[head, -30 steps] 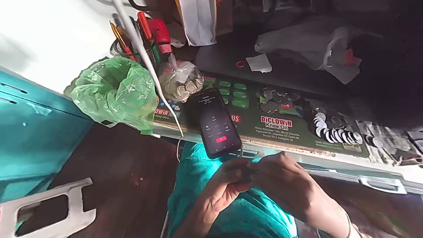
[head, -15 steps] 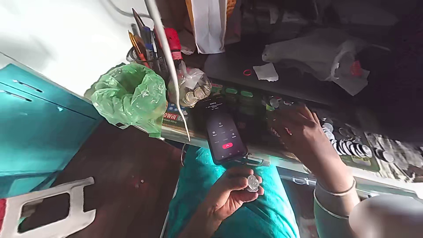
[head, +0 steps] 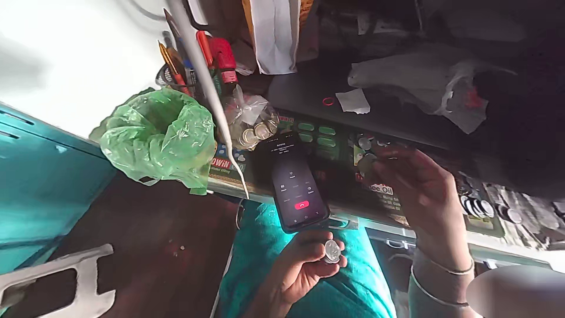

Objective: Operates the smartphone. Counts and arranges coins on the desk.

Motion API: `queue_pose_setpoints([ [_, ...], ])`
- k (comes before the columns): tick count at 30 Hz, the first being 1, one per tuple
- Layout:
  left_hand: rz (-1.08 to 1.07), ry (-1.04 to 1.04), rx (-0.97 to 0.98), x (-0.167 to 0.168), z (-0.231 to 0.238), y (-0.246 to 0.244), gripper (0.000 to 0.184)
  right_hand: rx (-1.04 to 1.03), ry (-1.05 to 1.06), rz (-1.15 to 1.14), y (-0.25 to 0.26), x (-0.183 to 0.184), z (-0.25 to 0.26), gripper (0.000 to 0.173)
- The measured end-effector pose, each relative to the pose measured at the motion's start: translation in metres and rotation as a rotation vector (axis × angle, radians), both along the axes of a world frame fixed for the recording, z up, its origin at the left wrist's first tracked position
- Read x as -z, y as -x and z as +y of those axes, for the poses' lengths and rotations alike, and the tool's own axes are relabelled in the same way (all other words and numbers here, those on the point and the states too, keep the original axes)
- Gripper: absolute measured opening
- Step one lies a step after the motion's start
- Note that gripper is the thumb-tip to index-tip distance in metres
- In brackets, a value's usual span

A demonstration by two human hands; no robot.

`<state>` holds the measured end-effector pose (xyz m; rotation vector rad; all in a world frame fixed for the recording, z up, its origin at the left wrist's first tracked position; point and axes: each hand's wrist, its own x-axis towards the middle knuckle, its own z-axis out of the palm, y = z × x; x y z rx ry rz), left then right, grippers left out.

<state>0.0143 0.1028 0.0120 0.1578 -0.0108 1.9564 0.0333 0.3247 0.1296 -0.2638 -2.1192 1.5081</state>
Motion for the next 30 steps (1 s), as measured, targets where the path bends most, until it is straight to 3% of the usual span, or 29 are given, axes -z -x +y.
queue_pose_setpoints([
  [3,0.0,0.002,0.002,-0.002,0.001,0.001,0.027,-0.063,0.189,0.02,-0.003,0.005,0.002,0.018],
  [6,-0.013,0.027,0.002,-0.005,0.002,0.0,0.026,-0.135,0.215,-0.002,-0.01,0.007,0.003,0.018],
  [9,-0.022,0.052,-0.004,-0.008,0.003,-0.002,0.025,-0.316,0.112,-0.14,-0.029,0.0,-0.005,0.018],
  [12,0.002,0.074,-0.004,-0.008,0.005,-0.002,0.025,-0.419,-0.135,-0.236,-0.042,0.002,-0.024,0.015],
  [17,0.008,0.067,0.013,-0.004,0.006,-0.005,0.025,-0.312,-0.484,-0.195,-0.049,0.004,-0.041,0.013],
  [24,-0.012,0.007,0.036,-0.001,0.004,-0.005,0.027,-0.297,-0.562,-0.14,-0.044,0.004,-0.038,0.016],
  [28,-0.019,-0.036,0.04,-0.004,0.004,-0.004,0.027,0.084,-0.768,-0.15,-0.035,0.001,-0.015,0.023],
  [30,-0.035,-0.06,0.046,-0.005,0.005,-0.004,0.028,0.176,-0.853,-0.2,-0.026,0.005,-0.001,0.026],
])
